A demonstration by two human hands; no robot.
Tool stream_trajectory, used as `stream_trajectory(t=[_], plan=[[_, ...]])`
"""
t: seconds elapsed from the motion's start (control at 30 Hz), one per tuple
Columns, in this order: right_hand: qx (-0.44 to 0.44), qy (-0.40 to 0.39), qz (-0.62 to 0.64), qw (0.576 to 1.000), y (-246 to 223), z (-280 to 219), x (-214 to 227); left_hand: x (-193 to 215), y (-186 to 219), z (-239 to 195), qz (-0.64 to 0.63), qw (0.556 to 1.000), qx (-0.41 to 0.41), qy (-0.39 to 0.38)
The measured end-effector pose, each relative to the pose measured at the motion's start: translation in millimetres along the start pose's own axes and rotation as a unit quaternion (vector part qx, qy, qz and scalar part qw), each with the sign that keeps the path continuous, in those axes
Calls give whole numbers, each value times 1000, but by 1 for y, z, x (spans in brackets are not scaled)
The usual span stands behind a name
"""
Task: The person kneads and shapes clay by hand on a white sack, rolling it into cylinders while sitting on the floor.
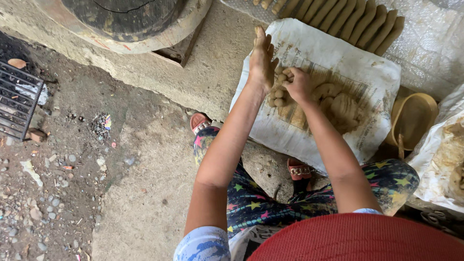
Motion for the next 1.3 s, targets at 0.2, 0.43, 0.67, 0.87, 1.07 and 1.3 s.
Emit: stream_trajectory(t=[0.2,0.43,0.67,0.87,1.07,1.3], plan=[[-13,61,-20,998,25,4,-34,-2,-11,8,-12,1000,-10,-13],[57,19,-220,974,-33,-36,48,-11,-8,-7,8,999,-27,-43],[-17,-106,-290,951,-47,-141,143,-42,-35,-36,58,996,51,-33],[45,-53,-317,946,-45,-164,131,-47,-82,-18,75,989,90,-85],[95,-13,-355,930,-31,-180,115,-46,-57,-35,61,989,109,-78],[71,-17,-425,902,-24,-183,104,-34,-16,-56,69,991,98,-53]])
Point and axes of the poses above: each hand's wrist, its own z-axis towards the middle knuckle, its own x-axis out of the back of the hand, y = z × x, the point moved 1 cm from there along z, towards the middle knuckle, and after that the axes turned 14 degrees about x, right-handed, at the moved point
